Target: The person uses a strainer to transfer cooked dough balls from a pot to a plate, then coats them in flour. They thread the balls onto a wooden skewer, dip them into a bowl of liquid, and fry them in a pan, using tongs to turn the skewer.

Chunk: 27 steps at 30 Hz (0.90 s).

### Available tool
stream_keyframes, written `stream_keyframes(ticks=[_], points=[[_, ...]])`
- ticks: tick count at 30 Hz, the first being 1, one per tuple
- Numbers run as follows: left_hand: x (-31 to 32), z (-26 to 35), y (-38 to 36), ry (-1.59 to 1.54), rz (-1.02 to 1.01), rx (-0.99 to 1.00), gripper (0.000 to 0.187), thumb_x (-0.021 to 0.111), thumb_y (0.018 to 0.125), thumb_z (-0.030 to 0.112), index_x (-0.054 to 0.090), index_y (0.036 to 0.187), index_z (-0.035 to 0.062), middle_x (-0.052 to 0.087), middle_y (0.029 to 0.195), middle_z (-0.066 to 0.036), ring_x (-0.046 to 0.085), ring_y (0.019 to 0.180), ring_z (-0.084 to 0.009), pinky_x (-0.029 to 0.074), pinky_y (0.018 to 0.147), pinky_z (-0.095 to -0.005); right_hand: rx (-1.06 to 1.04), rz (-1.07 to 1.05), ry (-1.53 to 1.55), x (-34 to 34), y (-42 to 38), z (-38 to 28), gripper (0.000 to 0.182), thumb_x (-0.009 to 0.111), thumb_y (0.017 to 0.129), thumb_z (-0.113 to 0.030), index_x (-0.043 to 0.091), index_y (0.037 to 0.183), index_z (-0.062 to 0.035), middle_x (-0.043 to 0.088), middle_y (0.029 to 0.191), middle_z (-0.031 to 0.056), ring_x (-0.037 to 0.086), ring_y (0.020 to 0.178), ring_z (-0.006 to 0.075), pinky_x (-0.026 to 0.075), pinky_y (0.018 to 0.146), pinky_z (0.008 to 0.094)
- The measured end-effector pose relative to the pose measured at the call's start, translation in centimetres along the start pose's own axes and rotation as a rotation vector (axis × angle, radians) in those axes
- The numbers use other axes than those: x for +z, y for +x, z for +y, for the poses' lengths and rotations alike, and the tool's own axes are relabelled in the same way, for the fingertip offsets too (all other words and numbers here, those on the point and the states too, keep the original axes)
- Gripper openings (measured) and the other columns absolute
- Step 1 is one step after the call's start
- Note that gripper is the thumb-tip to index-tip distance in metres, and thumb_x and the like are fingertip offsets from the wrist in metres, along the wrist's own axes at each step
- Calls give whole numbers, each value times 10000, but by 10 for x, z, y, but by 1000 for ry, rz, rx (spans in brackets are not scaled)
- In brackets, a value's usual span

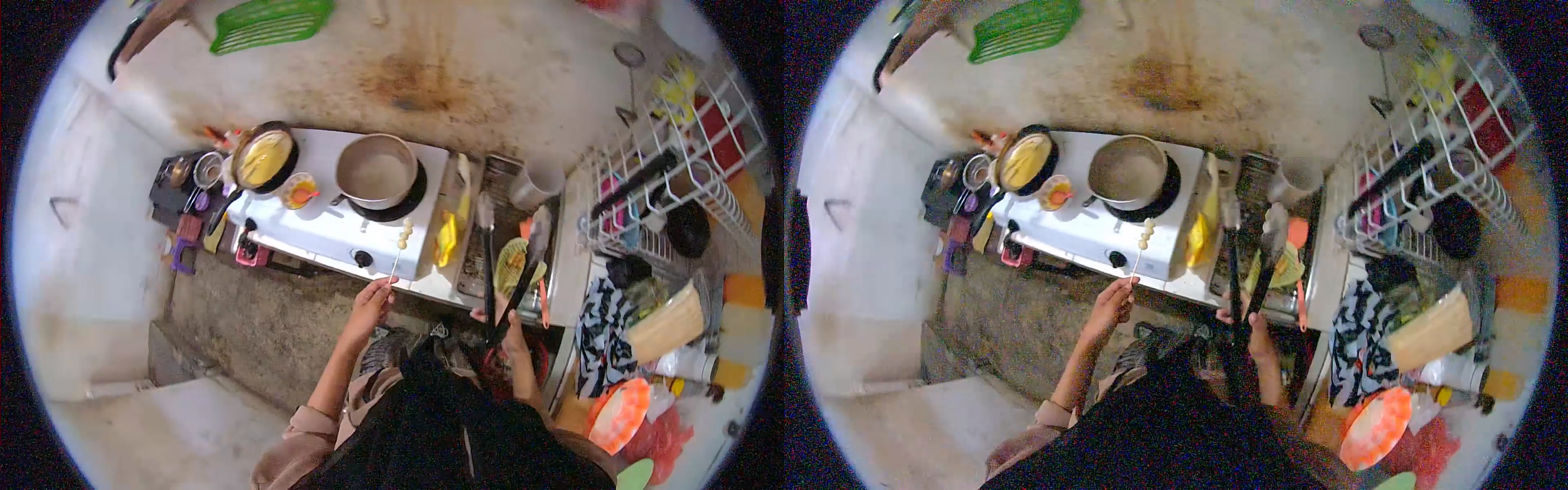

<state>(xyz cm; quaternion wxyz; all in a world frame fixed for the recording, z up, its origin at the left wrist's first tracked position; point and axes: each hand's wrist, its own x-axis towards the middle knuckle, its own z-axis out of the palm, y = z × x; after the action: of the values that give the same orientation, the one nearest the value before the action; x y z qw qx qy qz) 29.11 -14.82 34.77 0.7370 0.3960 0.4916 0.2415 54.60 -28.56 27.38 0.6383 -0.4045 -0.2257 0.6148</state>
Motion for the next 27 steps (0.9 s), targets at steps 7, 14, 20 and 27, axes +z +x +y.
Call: stream_keyframes(ticks=[7,14,20,27], points=[[-82,6,-32,-147,201,106,247,456,913,231,551,1110,118,451,674,69,308,487,-6,228,418,-171,184,-469,9,111,62,-19,1252,679,459,-721,228,1293,97,431,1171,113,532,905,181,510,691,282],[-223,9,-74,-223,390,121,241,455,910,231,553,1100,120,441,646,71,315,467,-10,238,411,-170,295,-628,-181,231,123,30,1230,623,482,-764,235,1322,46,440,1205,104,535,875,161,499,661,256],[-333,16,-106,-190,576,153,237,453,905,205,548,1092,95,446,633,76,336,483,-19,247,416,-182,224,-428,-405,308,191,88,772,590,751,-545,415,1200,58,544,1088,139,589,894,216,520,703,317],[-409,13,-87,-212,524,229,251,448,912,210,545,1104,79,459,652,69,338,474,-13,251,410,-180,423,-139,-474,363,235,84,406,612,818,-291,529,1034,43,599,980,139,616,821,210,531,694,319]])
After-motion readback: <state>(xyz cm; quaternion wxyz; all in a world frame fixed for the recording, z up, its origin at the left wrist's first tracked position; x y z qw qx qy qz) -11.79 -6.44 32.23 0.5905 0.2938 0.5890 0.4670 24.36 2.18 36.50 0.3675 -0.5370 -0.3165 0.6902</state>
